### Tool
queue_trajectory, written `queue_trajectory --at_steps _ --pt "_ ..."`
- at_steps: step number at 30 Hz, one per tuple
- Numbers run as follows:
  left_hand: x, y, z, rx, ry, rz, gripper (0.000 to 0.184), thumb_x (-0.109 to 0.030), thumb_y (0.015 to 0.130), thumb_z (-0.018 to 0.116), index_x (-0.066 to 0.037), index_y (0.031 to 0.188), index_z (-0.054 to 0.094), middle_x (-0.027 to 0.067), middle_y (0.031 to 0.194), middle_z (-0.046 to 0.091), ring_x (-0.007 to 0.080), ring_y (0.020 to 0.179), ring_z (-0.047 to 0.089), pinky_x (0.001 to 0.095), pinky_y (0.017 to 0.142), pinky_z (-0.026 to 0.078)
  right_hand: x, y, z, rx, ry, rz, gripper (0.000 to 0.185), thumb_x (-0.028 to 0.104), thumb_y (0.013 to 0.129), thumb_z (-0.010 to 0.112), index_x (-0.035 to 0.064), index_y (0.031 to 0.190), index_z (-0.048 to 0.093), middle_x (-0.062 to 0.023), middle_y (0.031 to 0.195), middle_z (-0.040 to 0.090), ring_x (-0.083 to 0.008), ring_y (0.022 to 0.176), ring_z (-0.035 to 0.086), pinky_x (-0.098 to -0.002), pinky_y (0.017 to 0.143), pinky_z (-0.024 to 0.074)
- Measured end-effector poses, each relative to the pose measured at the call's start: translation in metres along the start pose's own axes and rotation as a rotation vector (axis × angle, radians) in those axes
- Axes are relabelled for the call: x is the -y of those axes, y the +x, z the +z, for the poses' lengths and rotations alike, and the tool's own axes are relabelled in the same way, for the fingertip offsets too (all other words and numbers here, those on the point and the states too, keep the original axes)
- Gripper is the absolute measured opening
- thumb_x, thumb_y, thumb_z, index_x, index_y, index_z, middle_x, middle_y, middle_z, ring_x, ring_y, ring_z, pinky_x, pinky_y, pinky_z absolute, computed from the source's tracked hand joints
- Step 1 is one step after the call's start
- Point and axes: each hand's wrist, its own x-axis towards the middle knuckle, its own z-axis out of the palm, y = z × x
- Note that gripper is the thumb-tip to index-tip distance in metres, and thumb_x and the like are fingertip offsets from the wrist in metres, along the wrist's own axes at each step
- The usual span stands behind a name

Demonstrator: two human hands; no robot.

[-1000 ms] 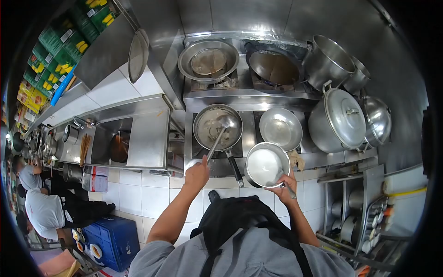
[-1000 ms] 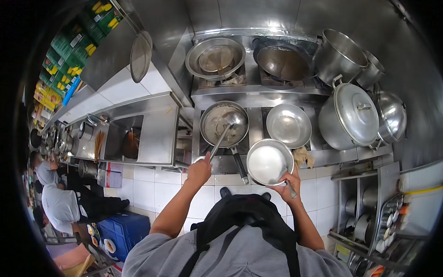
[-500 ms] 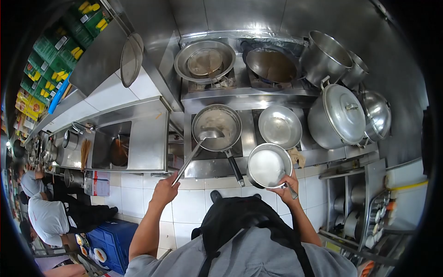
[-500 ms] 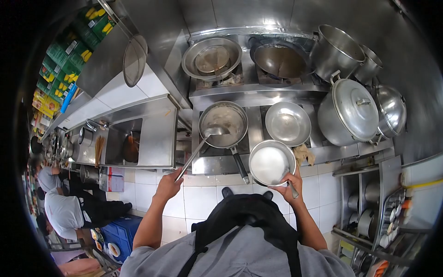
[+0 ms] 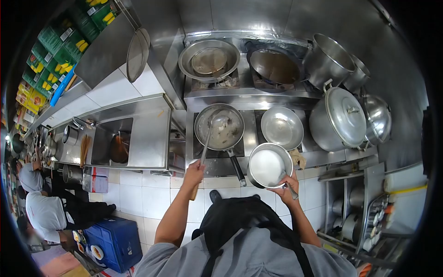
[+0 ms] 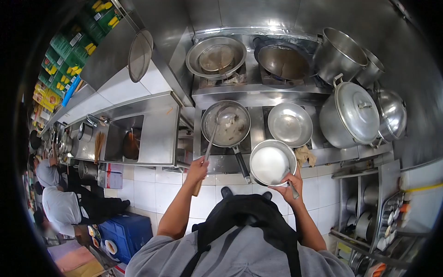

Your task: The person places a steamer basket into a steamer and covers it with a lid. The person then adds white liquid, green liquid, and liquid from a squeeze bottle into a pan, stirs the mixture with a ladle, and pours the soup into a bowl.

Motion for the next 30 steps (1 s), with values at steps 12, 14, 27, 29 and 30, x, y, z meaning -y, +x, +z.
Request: queue_trajectory --at_steps 12,14,27,29,30 --pt "0.029 -0.037 -0.049 0.177 -0.245 -0.138 0.020 -0.022 0.104 0.057 -0.009 0.117 0.066 0.0002 0.065 0.052 0.0085 0.048 0.050 0.0281 0.041 0.043 0.000 -0.003 -0.007 -0.048 -0.022 0.006 0.050 0.027 0.062 0.102 0.0043 0.076 0.060 -0.0230 0.142 0.053 -0.0396 0.128 0.058 -0.0418 0.104 0.0478" --pt "0.018 -0.017 -0.025 0.143 -0.297 -0.121 0.017 -0.020 0.104 0.056 -0.009 0.113 0.066 0.0001 0.065 0.052 0.0086 0.049 0.049 0.0286 0.042 0.043 -0.009 -0.004 -0.005 -0.055 0.047 0.052 0.049 0.024 0.062 0.102 0.0049 0.076 0.060 -0.0222 0.143 0.052 -0.0389 0.126 0.059 -0.0412 0.103 0.0485" --pt "0.010 -0.022 -0.027 0.202 -0.303 -0.153 0.016 -0.021 0.105 0.054 -0.008 0.101 0.060 0.0004 0.066 0.052 0.0091 0.052 0.050 0.0274 0.044 0.043 0.010 0.011 -0.011 -0.050 -0.035 -0.037 0.050 0.022 0.062 0.102 0.0052 0.078 0.058 -0.0222 0.139 0.053 -0.0398 0.128 0.057 -0.0426 0.104 0.0484" --pt "-0.002 -0.006 0.005 0.133 -0.404 -0.116 0.015 -0.021 0.105 0.053 -0.007 0.101 0.058 0.0004 0.066 0.052 0.0096 0.052 0.051 0.0288 0.043 0.043 0.011 0.010 -0.007 -0.038 -0.005 -0.029 0.050 0.022 0.061 0.102 0.0052 0.077 0.058 -0.0223 0.139 0.053 -0.0396 0.128 0.057 -0.0427 0.104 0.0484" --pt "0.001 0.000 0.021 0.165 -0.460 -0.130 0.016 -0.022 0.105 0.053 -0.007 0.101 0.059 0.0004 0.066 0.052 0.0104 0.052 0.051 0.0293 0.044 0.044 0.009 0.010 -0.007 -0.038 -0.008 -0.035 0.050 0.022 0.061 0.102 0.0049 0.077 0.058 -0.0225 0.139 0.053 -0.0395 0.128 0.057 -0.0430 0.104 0.0483"
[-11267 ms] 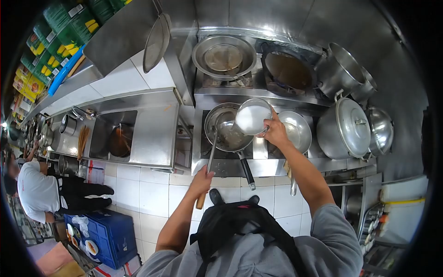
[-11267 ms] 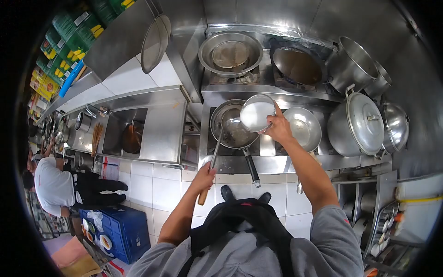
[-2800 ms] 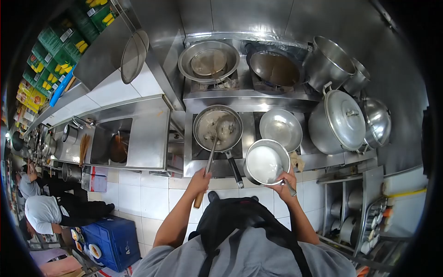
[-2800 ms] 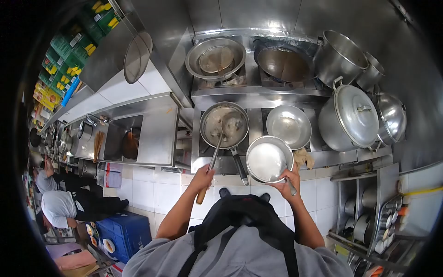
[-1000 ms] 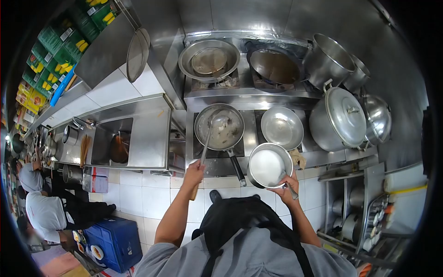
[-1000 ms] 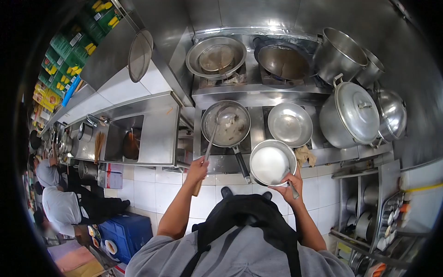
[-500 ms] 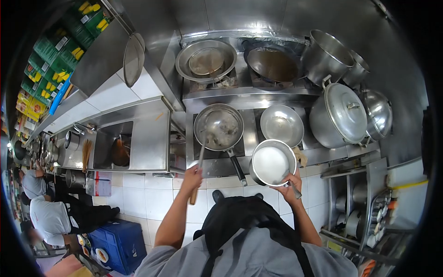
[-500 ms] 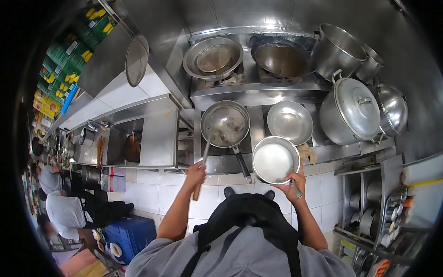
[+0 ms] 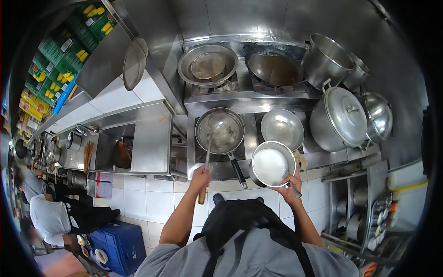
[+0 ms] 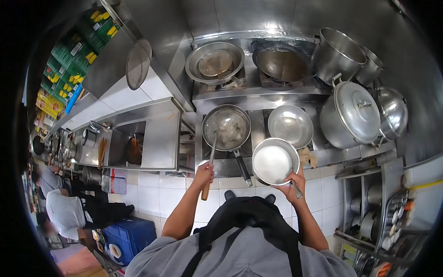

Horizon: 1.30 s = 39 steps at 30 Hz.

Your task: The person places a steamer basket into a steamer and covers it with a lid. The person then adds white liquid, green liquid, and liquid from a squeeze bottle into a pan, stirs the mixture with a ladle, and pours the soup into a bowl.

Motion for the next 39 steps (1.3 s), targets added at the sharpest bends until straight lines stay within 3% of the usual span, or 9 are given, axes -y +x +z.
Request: queue_trajectory --at_steps 3,6,9,11,17,21,29,33,39 --pt "0.005 -0.010 0.010 0.068 -0.028 0.008 0.020 -0.024 0.105 0.054 -0.005 0.100 0.061 0.0006 0.067 0.052 0.0105 0.056 0.053 0.0287 0.046 0.045 -0.008 0.003 -0.003 0.005 0.000 -0.015 0.050 0.023 0.062 0.102 0.0048 0.077 0.058 -0.0224 0.139 0.054 -0.0393 0.128 0.057 -0.0435 0.104 0.0480" --pt "0.008 -0.044 -0.017 0.108 0.155 -0.025 0.023 -0.023 0.102 0.058 -0.002 0.109 0.066 0.0093 0.070 0.063 0.0177 0.061 0.062 0.0355 0.053 0.051 -0.014 -0.004 -0.003 -0.014 0.018 0.032 0.050 0.024 0.062 0.102 0.0053 0.076 0.058 -0.0219 0.139 0.054 -0.0391 0.128 0.057 -0.0434 0.104 0.0478" --pt "0.036 -0.041 -0.050 -0.268 0.757 0.556 0.042 -0.019 0.097 0.064 -0.002 0.135 0.063 0.0316 0.093 0.071 0.0428 0.084 0.073 0.0515 0.076 0.057 -0.020 -0.013 -0.006 -0.027 0.019 0.093 0.049 0.024 0.061 0.102 0.0061 0.076 0.059 -0.0212 0.139 0.055 -0.0392 0.128 0.057 -0.0428 0.104 0.0477" --pt "0.008 -0.034 -0.043 -0.307 0.882 0.369 0.045 -0.020 0.098 0.064 -0.003 0.139 0.058 0.0309 0.095 0.072 0.0468 0.090 0.071 0.0538 0.079 0.057 -0.020 -0.011 -0.006 -0.020 0.015 0.101 0.049 0.024 0.061 0.102 0.0065 0.076 0.059 -0.0209 0.139 0.055 -0.0392 0.128 0.057 -0.0425 0.104 0.0478" --pt "-0.008 0.027 -0.005 -0.367 0.977 0.445 0.049 -0.027 0.099 0.062 -0.005 0.141 0.052 0.0295 0.096 0.072 0.0503 0.089 0.070 0.0574 0.077 0.057 -0.014 -0.004 -0.007 0.004 -0.038 -0.004 0.050 0.024 0.060 0.102 0.0061 0.076 0.059 -0.0208 0.139 0.055 -0.0394 0.126 0.059 -0.0413 0.103 0.0486" --pt "-0.030 -0.003 0.000 -0.205 1.161 0.365 0.053 -0.028 0.100 0.062 -0.010 0.148 0.049 0.0232 0.094 0.071 0.0429 0.088 0.073 0.0533 0.078 0.059 -0.011 -0.008 -0.004 0.001 -0.006 0.072 0.049 0.024 0.061 0.102 0.0058 0.077 0.059 -0.0214 0.139 0.055 -0.0394 0.127 0.058 -0.0415 0.103 0.0482" --pt "-0.016 -0.055 -0.079 -0.159 1.329 0.336 0.057 -0.024 0.098 0.064 -0.023 0.153 0.048 0.0180 0.106 0.068 0.0399 0.092 0.072 0.0537 0.078 0.059 -0.007 -0.009 -0.003 -0.017 0.036 -0.004 0.046 0.021 0.062 0.102 0.0048 0.075 0.061 -0.0204 0.140 0.054 -0.0375 0.129 0.056 -0.0437 0.106 0.0464" --pt "-0.039 -0.038 -0.100 -0.217 1.356 0.380 0.056 -0.025 0.097 0.065 -0.024 0.151 0.050 0.0174 0.105 0.069 0.0395 0.090 0.073 0.0532 0.076 0.059 -0.013 -0.013 -0.008 -0.017 -0.002 -0.023 0.046 0.021 0.062 0.102 0.0051 0.075 0.061 -0.0207 0.140 0.054 -0.0381 0.130 0.056 -0.0440 0.106 0.0462" --pt "-0.039 0.022 -0.086 -0.278 1.197 0.350 0.048 -0.027 0.099 0.061 -0.011 0.144 0.053 0.0251 0.100 0.071 0.0455 0.092 0.071 0.0557 0.079 0.058 -0.011 -0.013 -0.008 -0.010 0.034 0.051 0.047 0.026 0.063 0.101 0.0033 0.076 0.061 -0.0260 0.147 0.051 -0.0417 0.133 0.054 -0.0438 0.108 0.0441"
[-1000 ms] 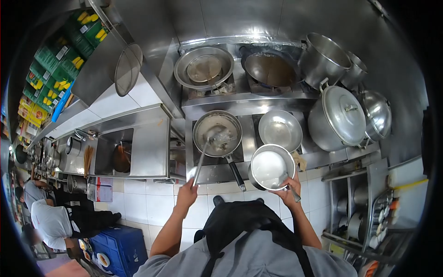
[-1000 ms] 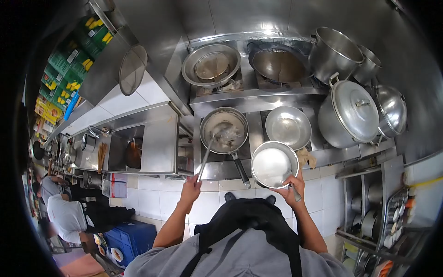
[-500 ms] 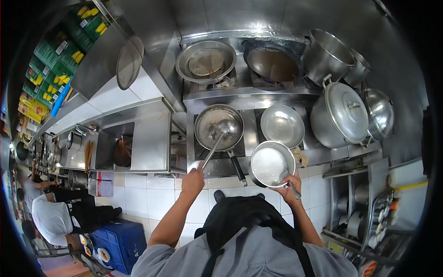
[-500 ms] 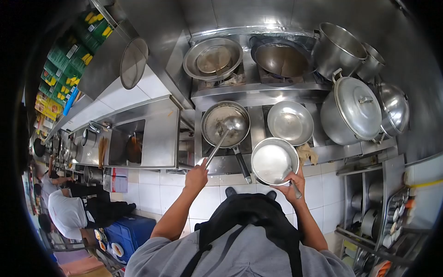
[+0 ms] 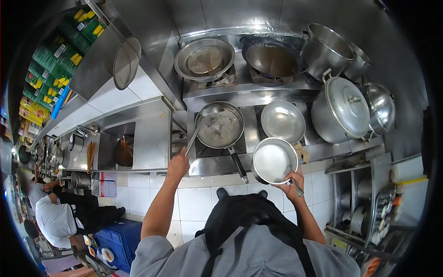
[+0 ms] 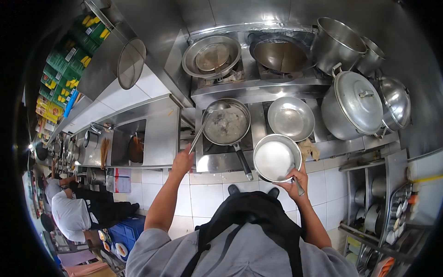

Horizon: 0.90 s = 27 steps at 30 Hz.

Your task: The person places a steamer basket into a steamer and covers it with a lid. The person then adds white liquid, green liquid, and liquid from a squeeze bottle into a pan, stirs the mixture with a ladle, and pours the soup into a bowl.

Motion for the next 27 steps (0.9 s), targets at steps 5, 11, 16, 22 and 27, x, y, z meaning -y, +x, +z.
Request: queue_trajectory --at_steps 5,11,16,22,27 --pt "0.011 -0.032 0.021 0.021 -0.241 0.057 0.026 -0.020 0.101 0.055 -0.002 0.120 0.056 0.0274 0.091 0.070 0.0426 0.082 0.072 0.0536 0.071 0.059 0.001 -0.001 -0.003 -0.022 0.010 -0.028 0.048 0.027 0.063 0.101 0.0033 0.076 0.062 -0.0264 0.148 0.051 -0.0424 0.134 0.054 -0.0443 0.109 0.0435" --pt "-0.056 -0.076 -0.038 0.565 -1.329 -0.592 0.020 -0.020 0.106 0.054 -0.006 0.120 0.055 0.0028 0.078 0.050 0.0085 0.058 0.048 0.0241 0.047 0.047 0.006 -0.001 -0.006 -0.042 0.005 -0.041 0.047 0.027 0.064 0.101 0.0034 0.075 0.061 -0.0262 0.146 0.052 -0.0418 0.133 0.054 -0.0442 0.108 0.0446" --pt "-0.080 -0.063 -0.042 0.744 -1.917 -0.802 0.031 -0.022 0.109 0.051 0.005 0.125 0.049 0.0053 0.083 0.052 0.0085 0.056 0.047 0.0210 0.047 0.044 0.005 0.001 -0.008 -0.025 0.011 -0.021 0.048 0.027 0.065 0.101 0.0035 0.075 0.060 -0.0247 0.143 0.053 -0.0409 0.131 0.056 -0.0438 0.106 0.0462" --pt "-0.094 -0.044 -0.044 0.825 -2.336 -0.832 0.028 -0.023 0.110 0.050 0.002 0.121 0.050 0.0026 0.079 0.051 0.0084 0.056 0.047 0.0207 0.047 0.043 0.008 0.004 -0.010 -0.002 0.000 -0.061 0.047 0.026 0.065 0.101 0.0038 0.076 0.061 -0.0237 0.144 0.052 -0.0397 0.130 0.057 -0.0431 0.105 0.0471" --pt "-0.116 -0.043 -0.041 0.460 -1.444 -0.519 0.020 -0.027 0.106 0.053 -0.006 0.105 0.053 0.0022 0.078 0.054 0.0112 0.058 0.052 0.0290 0.047 0.046 0.008 0.000 -0.010 -0.007 0.017 0.038 0.047 0.026 0.065 0.101 0.0037 0.076 0.061 -0.0229 0.144 0.052 -0.0390 0.130 0.057 -0.0423 0.104 0.0478"
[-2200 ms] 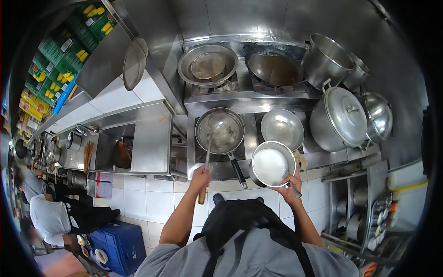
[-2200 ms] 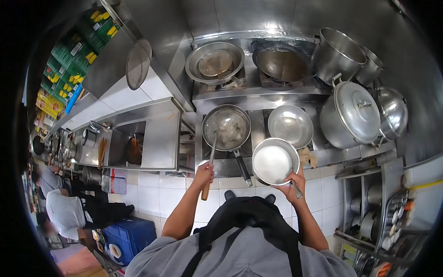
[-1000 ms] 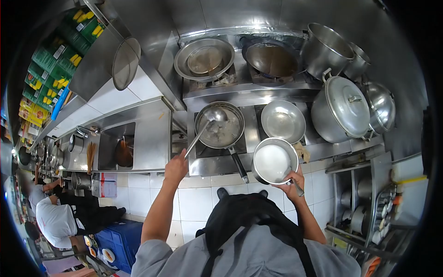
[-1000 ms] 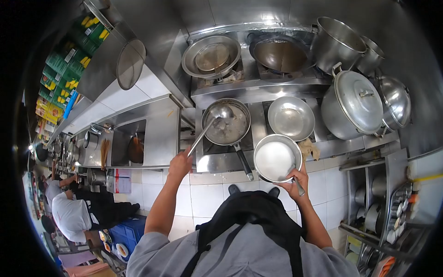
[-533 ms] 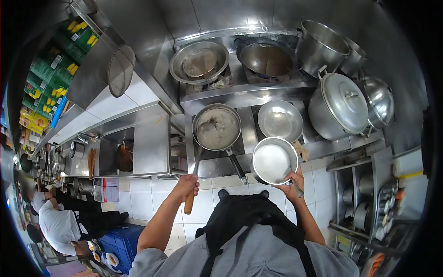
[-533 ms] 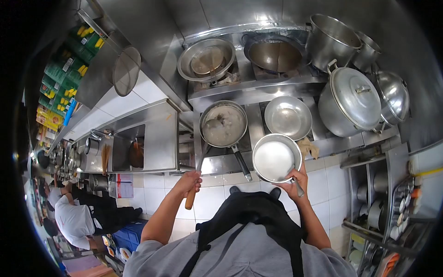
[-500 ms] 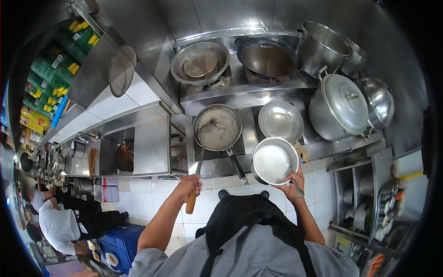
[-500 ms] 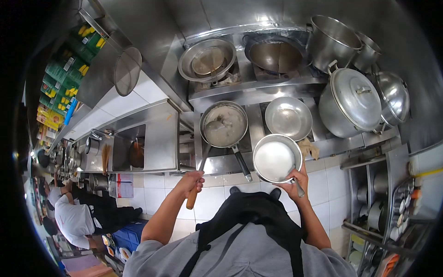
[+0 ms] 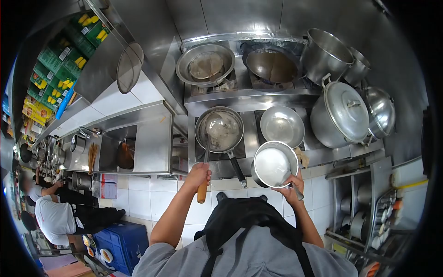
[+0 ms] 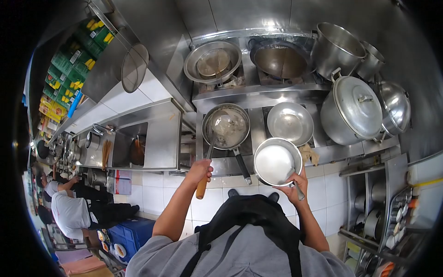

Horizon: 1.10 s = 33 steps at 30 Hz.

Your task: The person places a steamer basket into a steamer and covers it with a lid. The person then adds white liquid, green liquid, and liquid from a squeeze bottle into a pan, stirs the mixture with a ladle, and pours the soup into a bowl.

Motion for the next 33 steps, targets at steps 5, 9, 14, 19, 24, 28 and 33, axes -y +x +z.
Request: queue_trajectory --at_steps 5,9,14,19,24,28,33 --pt "0.045 0.024 0.019 -0.068 0.219 0.162 0.021 -0.028 0.105 0.053 -0.010 0.096 0.052 0.0006 0.073 0.053 0.0118 0.054 0.052 0.0312 0.046 0.045 -0.014 -0.004 0.002 0.014 0.042 0.052 0.047 0.027 0.064 0.101 0.0037 0.077 0.062 -0.0226 0.144 0.051 -0.0390 0.130 0.057 -0.0423 0.104 0.0477" --pt "0.063 -0.011 -0.014 -0.018 0.172 0.011 0.021 -0.031 0.105 0.054 -0.010 0.102 0.058 0.0006 0.076 0.056 0.0103 0.055 0.053 0.0302 0.045 0.045 -0.008 -0.003 0.000 -0.008 0.054 0.063 0.047 0.027 0.064 0.101 0.0037 0.077 0.062 -0.0226 0.143 0.052 -0.0392 0.129 0.057 -0.0430 0.104 0.0477" --pt "0.077 0.013 -0.057 -0.119 0.437 0.270 0.017 -0.024 0.105 0.057 -0.008 0.109 0.060 -0.0022 0.066 0.050 0.0089 0.048 0.049 0.0287 0.040 0.040 -0.012 -0.004 -0.004 -0.016 -0.018 0.095 0.048 0.027 0.064 0.101 0.0032 0.077 0.062 -0.0215 0.140 0.053 -0.0381 0.128 0.057 -0.0428 0.104 0.0481" --pt "0.077 0.051 -0.010 -0.061 0.192 0.203 0.016 -0.024 0.105 0.055 -0.009 0.106 0.060 -0.0015 0.069 0.052 0.0097 0.049 0.048 0.0290 0.043 0.042 -0.008 0.005 0.001 -0.016 0.028 0.102 0.048 0.025 0.063 0.102 0.0028 0.074 0.061 -0.0195 0.135 0.055 -0.0362 0.127 0.058 -0.0420 0.103 0.0484" --pt "0.068 -0.004 -0.045 -0.008 0.270 0.067 0.018 -0.025 0.106 0.055 -0.009 0.109 0.062 -0.0010 0.071 0.054 0.0086 0.051 0.051 0.0266 0.044 0.043 -0.004 0.012 0.001 -0.027 -0.118 -0.135 0.048 0.015 0.061 0.101 0.0028 0.079 0.058 -0.0148 0.119 0.057 -0.0289 0.108 0.062 -0.0382 0.085 0.0523" --pt "0.069 0.021 -0.049 -0.089 0.393 0.251 0.016 -0.020 0.104 0.055 -0.007 0.109 0.062 -0.0009 0.068 0.052 0.0095 0.052 0.052 0.0278 0.043 0.042 -0.008 0.006 0.003 -0.035 -0.092 -0.064 0.048 0.014 0.061 0.101 0.0028 0.078 0.057 -0.0152 0.117 0.058 -0.0290 0.106 0.062 -0.0379 0.084 0.0527" --pt "0.080 0.053 -0.007 0.021 0.280 0.263 0.019 -0.024 0.105 0.053 -0.008 0.101 0.062 -0.0003 0.070 0.055 0.0093 0.054 0.052 0.0289 0.047 0.044 -0.017 0.007 0.005 -0.003 -0.004 0.035 0.048 0.023 0.062 0.102 0.0049 0.076 0.060 -0.0198 0.136 0.055 -0.0372 0.126 0.057 -0.0432 0.105 0.0473"
